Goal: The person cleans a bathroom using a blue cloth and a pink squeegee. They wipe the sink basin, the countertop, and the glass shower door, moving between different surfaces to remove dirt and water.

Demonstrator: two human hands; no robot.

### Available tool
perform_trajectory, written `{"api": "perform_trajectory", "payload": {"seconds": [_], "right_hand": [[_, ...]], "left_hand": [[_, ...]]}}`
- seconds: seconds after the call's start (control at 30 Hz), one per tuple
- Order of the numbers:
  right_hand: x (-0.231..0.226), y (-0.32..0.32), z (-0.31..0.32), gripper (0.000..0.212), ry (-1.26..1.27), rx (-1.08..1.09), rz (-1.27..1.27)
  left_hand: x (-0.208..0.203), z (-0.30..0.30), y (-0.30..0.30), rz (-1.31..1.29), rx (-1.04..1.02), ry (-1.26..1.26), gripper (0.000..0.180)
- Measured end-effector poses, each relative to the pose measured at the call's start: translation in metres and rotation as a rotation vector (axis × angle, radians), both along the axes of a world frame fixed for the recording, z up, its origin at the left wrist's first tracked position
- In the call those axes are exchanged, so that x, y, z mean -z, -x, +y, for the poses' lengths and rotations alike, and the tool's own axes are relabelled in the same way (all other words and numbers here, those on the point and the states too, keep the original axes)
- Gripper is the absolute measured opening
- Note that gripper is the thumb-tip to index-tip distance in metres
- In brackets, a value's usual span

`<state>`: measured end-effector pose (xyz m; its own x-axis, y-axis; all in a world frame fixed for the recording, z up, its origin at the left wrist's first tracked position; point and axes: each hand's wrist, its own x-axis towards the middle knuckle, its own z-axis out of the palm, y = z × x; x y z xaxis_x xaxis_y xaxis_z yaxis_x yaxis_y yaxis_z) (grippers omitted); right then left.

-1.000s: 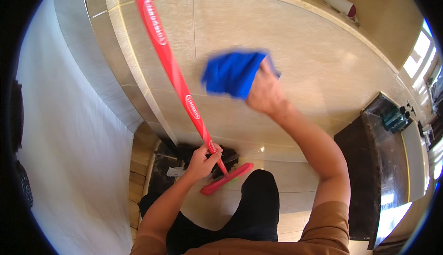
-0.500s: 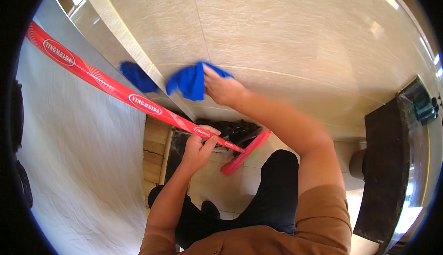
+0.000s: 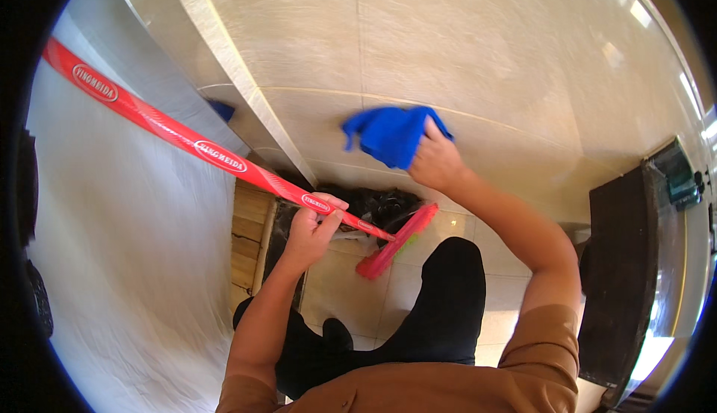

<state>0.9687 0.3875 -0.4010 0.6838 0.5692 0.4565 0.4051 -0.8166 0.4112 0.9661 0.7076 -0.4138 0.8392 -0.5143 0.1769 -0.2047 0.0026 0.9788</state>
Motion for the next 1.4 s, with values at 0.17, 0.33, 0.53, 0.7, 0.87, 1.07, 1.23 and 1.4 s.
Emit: {"api": "perform_trajectory", "payload": {"seconds": [0.17, 0.33, 0.53, 0.7, 0.87, 1.07, 1.23, 1.4], "right_hand": [[0.006, -0.077, 0.107, 0.028, 0.350, 0.080, 0.430], [0.156, -0.119, 0.124, 0.033, -0.007, -0.060, 0.164], [0.234, -0.072, 0.082, 0.034, 0.128, -0.039, 0.457], [0.196, -0.003, 0.004, 0.024, 0.055, -0.036, 0.469], [0.154, 0.074, -0.067, 0.020, 0.140, 0.154, 0.456], [0.071, 0.146, -0.111, 0.036, -0.090, 0.398, 0.001], [-0.048, 0.145, -0.116, 0.042, -0.305, 0.499, -0.283], [-0.132, 0.114, -0.114, 0.030, -0.445, 0.471, -0.443]], "left_hand": [[0.014, 0.007, -0.007, 0.016, -0.004, 0.020, 0.012], [-0.003, -0.012, -0.009, 0.078, 0.046, -0.073, 0.011], [0.007, -0.017, -0.007, 0.033, 0.036, -0.030, 0.011], [0.013, -0.032, -0.016, -0.085, 0.023, 0.004, 0.008], [0.025, -0.044, -0.025, 0.020, 0.015, 0.054, 0.008], [0.014, -0.054, -0.005, -0.098, 0.105, 0.008, 0.008], [0.018, -0.069, -0.003, -0.147, 0.071, 0.020, 0.016], [0.032, -0.077, -0.025, -0.100, -0.031, 0.022, 0.035]]}}
